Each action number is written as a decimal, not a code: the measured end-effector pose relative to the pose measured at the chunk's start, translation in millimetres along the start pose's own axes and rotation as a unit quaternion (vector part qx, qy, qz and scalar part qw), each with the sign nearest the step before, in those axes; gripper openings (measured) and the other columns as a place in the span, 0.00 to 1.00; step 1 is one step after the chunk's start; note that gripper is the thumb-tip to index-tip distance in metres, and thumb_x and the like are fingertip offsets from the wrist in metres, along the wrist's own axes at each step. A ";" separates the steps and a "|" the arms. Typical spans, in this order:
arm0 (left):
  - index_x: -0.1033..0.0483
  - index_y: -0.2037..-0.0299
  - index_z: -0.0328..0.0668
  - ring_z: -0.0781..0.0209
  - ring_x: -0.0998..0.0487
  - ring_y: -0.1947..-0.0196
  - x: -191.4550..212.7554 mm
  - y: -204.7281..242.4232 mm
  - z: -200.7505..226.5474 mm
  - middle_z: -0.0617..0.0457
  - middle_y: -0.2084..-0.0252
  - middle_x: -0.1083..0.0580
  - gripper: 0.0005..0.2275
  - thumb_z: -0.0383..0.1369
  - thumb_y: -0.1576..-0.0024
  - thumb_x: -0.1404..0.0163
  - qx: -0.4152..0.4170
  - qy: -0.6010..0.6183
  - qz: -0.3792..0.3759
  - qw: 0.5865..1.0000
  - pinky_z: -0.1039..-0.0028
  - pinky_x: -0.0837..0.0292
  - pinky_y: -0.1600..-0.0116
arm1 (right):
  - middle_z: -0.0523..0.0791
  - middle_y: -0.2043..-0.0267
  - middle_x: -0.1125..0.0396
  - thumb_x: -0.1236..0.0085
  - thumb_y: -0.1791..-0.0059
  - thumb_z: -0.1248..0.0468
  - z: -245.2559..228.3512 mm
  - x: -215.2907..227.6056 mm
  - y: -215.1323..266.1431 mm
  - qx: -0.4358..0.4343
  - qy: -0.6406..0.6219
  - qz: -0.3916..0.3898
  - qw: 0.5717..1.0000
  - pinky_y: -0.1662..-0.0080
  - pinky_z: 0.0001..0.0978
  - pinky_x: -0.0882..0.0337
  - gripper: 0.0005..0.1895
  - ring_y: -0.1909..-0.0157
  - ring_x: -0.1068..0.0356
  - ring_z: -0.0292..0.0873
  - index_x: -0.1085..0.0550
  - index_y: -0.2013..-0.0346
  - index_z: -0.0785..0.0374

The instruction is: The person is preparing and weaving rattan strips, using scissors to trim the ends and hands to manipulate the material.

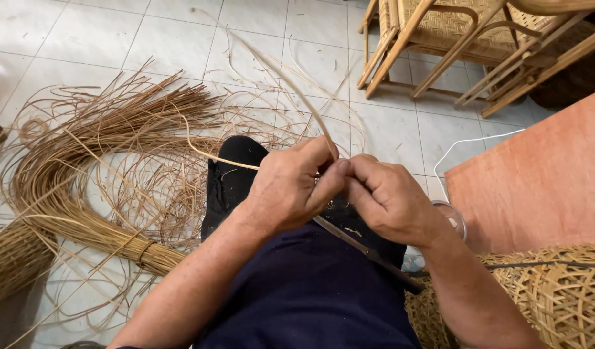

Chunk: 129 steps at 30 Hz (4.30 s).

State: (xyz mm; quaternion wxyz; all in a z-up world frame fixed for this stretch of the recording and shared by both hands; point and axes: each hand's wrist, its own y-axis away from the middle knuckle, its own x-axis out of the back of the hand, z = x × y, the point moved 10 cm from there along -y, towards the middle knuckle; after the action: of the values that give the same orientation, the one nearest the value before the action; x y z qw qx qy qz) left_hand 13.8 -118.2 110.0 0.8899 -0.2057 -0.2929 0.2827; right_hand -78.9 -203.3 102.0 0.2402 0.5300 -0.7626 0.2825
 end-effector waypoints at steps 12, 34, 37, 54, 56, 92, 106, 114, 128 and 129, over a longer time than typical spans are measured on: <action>0.26 0.64 0.43 0.61 0.25 0.80 47.3 1.2 -29.3 0.51 0.80 0.26 0.13 0.38 0.31 0.59 0.071 0.102 0.074 0.989 0.72 0.26 0.72 | 0.34 0.80 0.45 0.55 0.43 0.69 29.8 1.2 8.4 -0.023 -0.232 0.019 0.972 0.65 0.18 0.39 0.11 0.71 0.45 0.27 0.23 0.60 0.67; 0.19 0.62 0.45 0.50 0.18 0.74 21.0 -9.3 33.2 0.49 0.75 0.25 0.03 0.33 0.39 0.44 -0.148 -0.027 -0.071 0.986 0.64 0.21 0.67 | 0.39 0.79 0.43 0.54 0.49 0.68 21.6 7.2 8.7 -0.014 -0.381 -0.107 0.918 0.75 0.17 0.51 0.13 0.77 0.51 0.26 0.26 0.56 0.76; 0.20 0.58 0.51 0.45 0.19 0.68 18.5 -5.6 32.2 0.52 0.70 0.26 0.05 0.38 0.37 0.46 -0.196 -0.105 -0.064 0.973 0.59 0.24 0.61 | 0.43 0.80 0.40 0.53 0.49 0.67 19.8 10.9 6.0 -0.010 -0.393 -0.097 0.914 0.76 0.18 0.51 0.15 0.79 0.50 0.27 0.26 0.55 0.78; 0.19 0.60 0.52 0.55 0.20 0.71 6.9 6.5 6.6 0.57 0.68 0.24 0.03 0.35 0.39 0.46 -0.104 0.018 -0.028 0.994 0.70 0.24 0.64 | 0.44 0.83 0.39 0.50 0.48 0.66 32.0 0.1 10.4 0.000 -0.429 -0.070 0.901 0.79 0.16 0.50 0.14 0.82 0.51 0.28 0.24 0.59 0.78; 0.19 0.60 0.52 0.57 0.20 0.72 7.0 7.8 5.5 0.57 0.69 0.25 0.03 0.34 0.39 0.46 -0.095 0.042 -0.029 0.994 0.71 0.24 0.65 | 0.45 0.83 0.39 0.50 0.48 0.65 31.4 -0.3 9.3 0.002 -0.434 -0.068 0.898 0.79 0.17 0.50 0.14 0.82 0.50 0.28 0.24 0.59 0.78; 0.19 0.57 0.51 0.42 0.17 0.67 -0.1 23.5 -39.5 0.47 0.72 0.23 0.06 0.37 0.38 0.49 0.106 0.035 -0.091 0.990 0.59 0.22 0.64 | 0.39 0.58 0.26 0.41 0.48 0.58 19.3 41.1 18.0 0.059 0.187 0.073 0.978 0.44 0.38 0.37 0.15 0.55 0.27 0.42 0.21 0.46 0.52; 0.22 0.56 0.48 0.37 0.19 0.70 -14.0 21.7 -28.9 0.43 0.77 0.24 0.09 0.37 0.36 0.55 0.148 0.063 -0.226 0.961 0.53 0.23 0.62 | 0.37 0.64 0.27 0.45 0.44 0.59 -8.3 8.6 13.3 0.129 0.190 0.063 0.971 0.47 0.33 0.35 0.07 0.59 0.25 0.41 0.21 0.54 0.51; 0.19 0.56 0.45 0.69 0.35 0.82 1.2 23.5 -70.7 0.60 0.79 0.31 0.07 0.32 0.38 0.51 0.262 0.064 -0.116 0.956 0.74 0.39 0.76 | 0.42 0.59 0.24 0.41 0.54 0.62 66.2 -15.1 83.4 -0.049 0.172 0.031 0.983 0.57 0.31 0.26 0.13 0.60 0.25 0.39 0.22 0.56 0.61; 0.19 0.54 0.42 0.68 0.27 0.80 13.9 1.3 -78.1 0.58 0.77 0.30 0.08 0.32 0.35 0.52 0.284 0.129 -0.075 0.947 0.77 0.29 0.74 | 0.47 0.59 0.22 0.45 0.50 0.63 271.9 -43.8 250.8 -0.353 -0.179 0.032 0.918 0.59 0.29 0.33 0.22 0.63 0.29 0.39 0.23 0.42 0.64; 0.19 0.53 0.42 0.68 0.26 0.80 17.2 -0.5 -78.8 0.59 0.78 0.30 0.09 0.33 0.35 0.52 0.277 0.114 -0.070 0.952 0.77 0.30 0.75 | 0.53 0.67 0.26 0.48 0.48 0.67 281.0 -36.4 260.9 -0.364 -0.278 0.103 0.883 0.71 0.31 0.41 0.21 0.75 0.37 0.43 0.23 0.41 0.71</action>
State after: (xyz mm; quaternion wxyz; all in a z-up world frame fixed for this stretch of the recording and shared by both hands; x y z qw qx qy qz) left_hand 75.8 -123.6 58.7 0.9569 0.0390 -0.1136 0.2644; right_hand -332.2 -298.8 -171.9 0.1639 0.3809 -0.8973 -0.1512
